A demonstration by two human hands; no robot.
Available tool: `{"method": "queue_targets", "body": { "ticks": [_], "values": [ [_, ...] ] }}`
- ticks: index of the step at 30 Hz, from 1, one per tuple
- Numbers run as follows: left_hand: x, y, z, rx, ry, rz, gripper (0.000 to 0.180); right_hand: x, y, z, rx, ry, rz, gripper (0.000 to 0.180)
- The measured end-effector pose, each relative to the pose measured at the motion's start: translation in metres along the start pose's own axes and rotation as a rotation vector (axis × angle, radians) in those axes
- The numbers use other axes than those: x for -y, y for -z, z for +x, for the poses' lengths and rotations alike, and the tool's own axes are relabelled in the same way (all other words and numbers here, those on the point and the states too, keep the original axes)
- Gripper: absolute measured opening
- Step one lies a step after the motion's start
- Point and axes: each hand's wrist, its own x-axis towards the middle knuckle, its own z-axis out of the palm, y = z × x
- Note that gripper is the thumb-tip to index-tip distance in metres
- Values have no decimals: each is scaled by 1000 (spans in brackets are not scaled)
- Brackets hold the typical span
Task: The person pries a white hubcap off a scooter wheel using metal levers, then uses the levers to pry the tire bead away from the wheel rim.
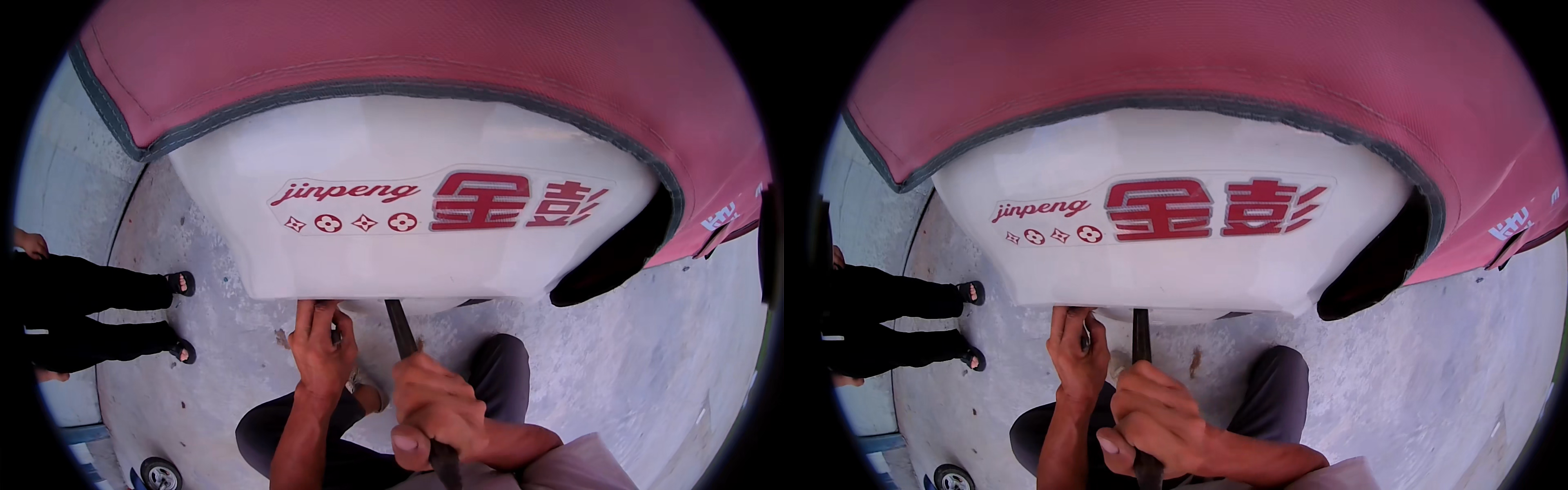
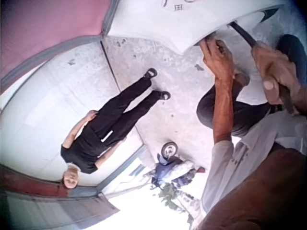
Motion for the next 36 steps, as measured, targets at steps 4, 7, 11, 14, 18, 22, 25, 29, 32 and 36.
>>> {"method": "queue_targets", "body": {
  "ticks": [4, 7, 11, 14, 18, 22, 25, 29, 32, 36],
  "values": [
    [5, -2, -1, -7, -9, -28, 32, -2, -5, 3, -44, 12, 0, 24],
    [4, -2, -2, -19, -15, -23, 34, -3, -1, 10, 31, 36, -62, 19],
    [5, -3, -4, -18, 69, -37, 30, -12, -18, 23, 65, 85, -149, 27],
    [-1, -5, -2, -35, 72, -65, 30, -3, -21, 29, 33, 13, -170, 27],
    [7, 3, -5, -3, 54, 2, 32, -5, -19, 4, 65, 62, -103, 27],
    [3, -1, 2, -1, 84, -64, 33, -1, -6, 7, 66, 42, -108, 23],
    [0, -4, -2, 8, 69, -61, 32, 1, -3, -4, 43, 34, -63, 20],
    [1, -3, -2, -40, -4, -58, 29, -2, 1, 3, 20, 23, -57, 27],
    [-5, -4, 1, -23, 31, -73, 27, 2, 0, -7, 12, 27, -49, 25],
    [-1, -1, 3, -25, 9, -57, 25, 1, -2, -12, -7, 23, -17, 18]
  ]
}}
